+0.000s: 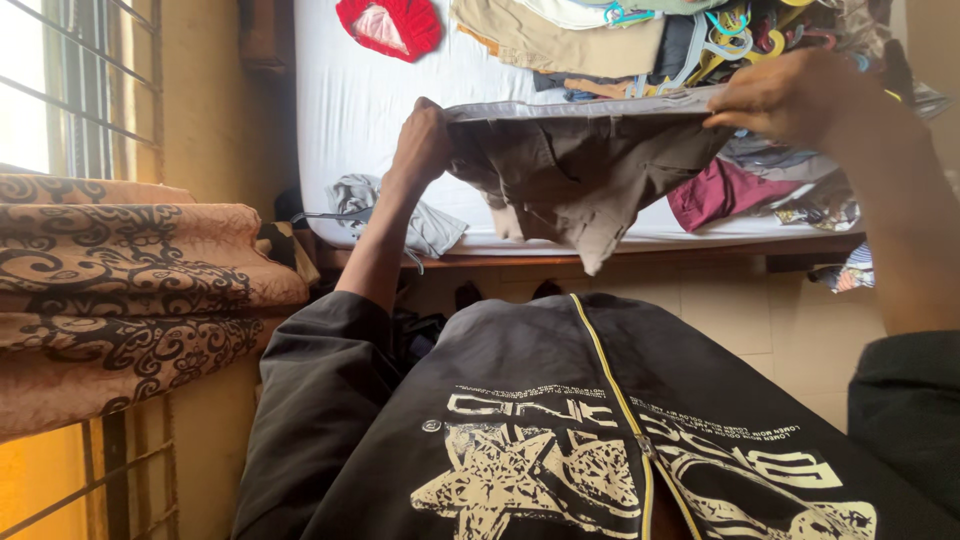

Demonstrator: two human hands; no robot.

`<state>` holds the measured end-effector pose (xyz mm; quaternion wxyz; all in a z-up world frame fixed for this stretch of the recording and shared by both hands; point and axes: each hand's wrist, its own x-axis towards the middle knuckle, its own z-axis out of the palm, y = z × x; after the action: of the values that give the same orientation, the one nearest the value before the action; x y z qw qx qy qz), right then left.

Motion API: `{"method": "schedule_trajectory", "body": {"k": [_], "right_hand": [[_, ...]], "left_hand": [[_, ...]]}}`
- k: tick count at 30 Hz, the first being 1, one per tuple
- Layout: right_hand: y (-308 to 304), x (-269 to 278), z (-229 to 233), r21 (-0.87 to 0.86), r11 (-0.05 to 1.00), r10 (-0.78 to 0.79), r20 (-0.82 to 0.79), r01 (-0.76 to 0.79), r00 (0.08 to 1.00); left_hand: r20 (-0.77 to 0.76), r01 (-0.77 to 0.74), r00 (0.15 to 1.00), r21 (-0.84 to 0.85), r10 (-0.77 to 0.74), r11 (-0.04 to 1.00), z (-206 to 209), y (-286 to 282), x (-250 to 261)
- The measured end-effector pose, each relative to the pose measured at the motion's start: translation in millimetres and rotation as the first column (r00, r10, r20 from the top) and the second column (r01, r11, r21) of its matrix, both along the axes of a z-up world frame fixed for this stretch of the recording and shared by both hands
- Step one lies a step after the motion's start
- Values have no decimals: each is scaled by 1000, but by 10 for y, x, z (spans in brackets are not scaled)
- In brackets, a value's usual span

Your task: The person picks up a pair of beige shorts from a bed, unfolds them, and places them onto a yellow plastic hanger. They adjust the garment on the hanger and then place the hanger with the shorts back onto the bed among other clothes.

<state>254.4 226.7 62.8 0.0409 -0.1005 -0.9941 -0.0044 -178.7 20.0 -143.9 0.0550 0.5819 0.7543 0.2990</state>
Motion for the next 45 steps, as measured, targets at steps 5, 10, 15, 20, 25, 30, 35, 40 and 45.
{"method": "schedule_trajectory", "body": {"k": [5,10,15,20,25,30,35,40,45], "right_hand": [[-44,33,-110,-122,992,27,-25,-30,999],[-204,15,-211,-213,977,2,29,4,1000],[-312,-64,-257,-243,968,-13,168,54,986],[-409,-112,-264,-445,813,370,-103,-375,923],[-634,81,-538,-335,941,162,554,41,817],[-567,140,-704,-286,952,193,296,-106,935],[-590,-27,-454,-154,978,191,387,-141,902],[-599,-122,-96,-33,870,483,-140,-492,864],[-643,-40,-101,-314,902,358,157,-297,921]], "left_hand": [[108,34,993,198,-56,980,239,-188,12],[205,4,979,78,-20,997,380,-302,11],[162,49,985,65,-59,997,531,-403,55],[170,122,976,89,-136,988,715,-525,78],[88,280,953,122,-291,952,928,-624,-35],[180,369,910,65,-374,927,1195,-759,-105],[85,480,867,122,-491,869,1461,-775,-177],[198,459,864,63,-462,886,1450,-788,-218],[587,466,743,-110,-321,878,1203,-828,-305]]}}
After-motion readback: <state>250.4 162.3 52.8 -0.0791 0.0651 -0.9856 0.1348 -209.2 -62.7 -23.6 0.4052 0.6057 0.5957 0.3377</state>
